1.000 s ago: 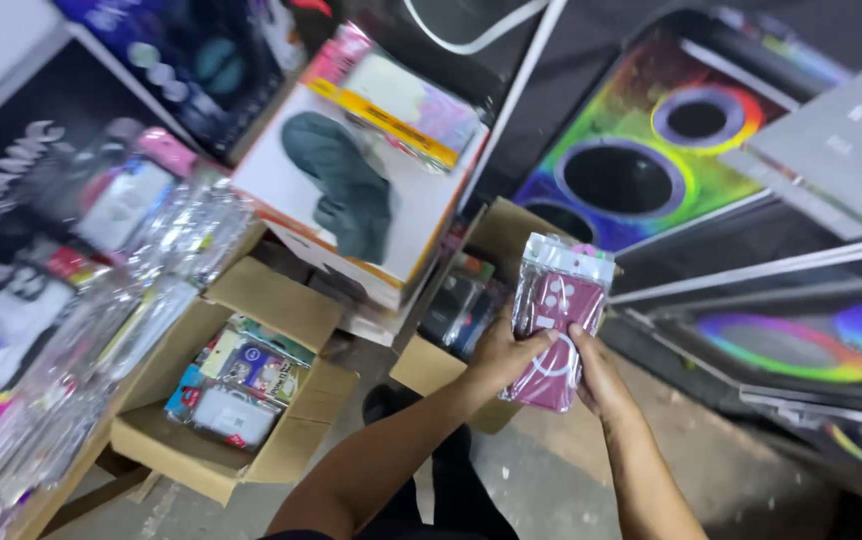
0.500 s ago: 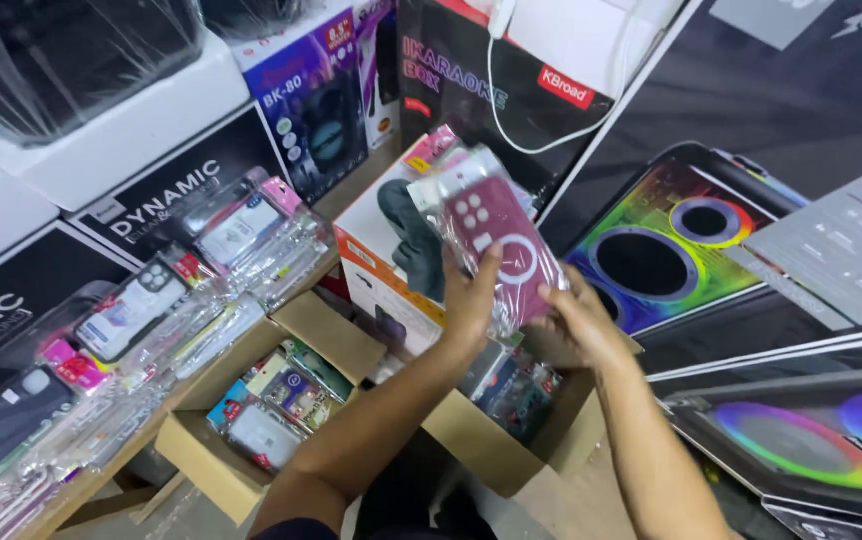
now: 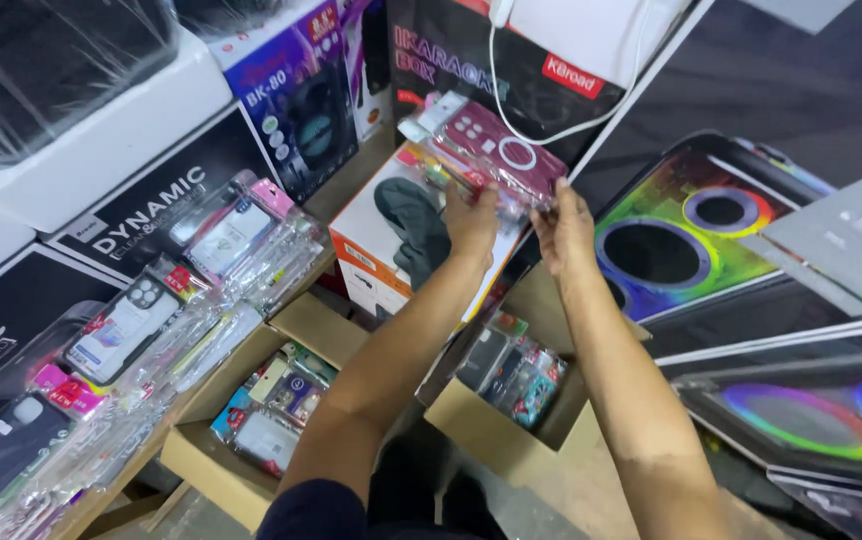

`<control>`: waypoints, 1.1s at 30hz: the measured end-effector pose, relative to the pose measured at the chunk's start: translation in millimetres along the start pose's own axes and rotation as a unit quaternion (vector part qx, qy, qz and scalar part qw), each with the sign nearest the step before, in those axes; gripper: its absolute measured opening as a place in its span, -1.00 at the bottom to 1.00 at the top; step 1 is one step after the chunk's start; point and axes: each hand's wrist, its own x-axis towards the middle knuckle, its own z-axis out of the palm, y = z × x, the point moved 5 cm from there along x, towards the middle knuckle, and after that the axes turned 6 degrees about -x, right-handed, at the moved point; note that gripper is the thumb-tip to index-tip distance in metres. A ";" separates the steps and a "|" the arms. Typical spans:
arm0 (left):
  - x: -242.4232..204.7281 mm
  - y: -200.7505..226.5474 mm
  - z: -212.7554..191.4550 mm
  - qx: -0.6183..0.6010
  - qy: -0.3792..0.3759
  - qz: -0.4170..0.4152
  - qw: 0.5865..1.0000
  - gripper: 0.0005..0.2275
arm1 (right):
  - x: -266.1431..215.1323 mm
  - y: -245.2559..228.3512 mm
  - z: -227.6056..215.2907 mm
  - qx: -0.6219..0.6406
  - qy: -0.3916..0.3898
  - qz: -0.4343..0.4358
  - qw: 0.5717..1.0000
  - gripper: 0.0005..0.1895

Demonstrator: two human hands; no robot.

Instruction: Cleaning individual phone cases with a cloth and packing them into a shipping box.

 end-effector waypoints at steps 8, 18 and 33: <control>-1.6 -22.7 -3.8 0.028 -0.013 0.038 0.999 -0.50 | -16.6 -9.6 -7.9 -0.010 -0.011 -0.024 1.000 -0.62; -118.8 -144.0 -56.1 0.234 -0.225 0.094 0.941 -0.72 | -37.1 169.5 -225.4 -0.055 0.154 0.104 0.981 -0.63; 7.5 -400.4 -155.9 0.453 -0.158 -0.189 0.857 -0.35 | -2.1 519.8 -294.1 -0.179 0.090 0.243 0.949 -0.23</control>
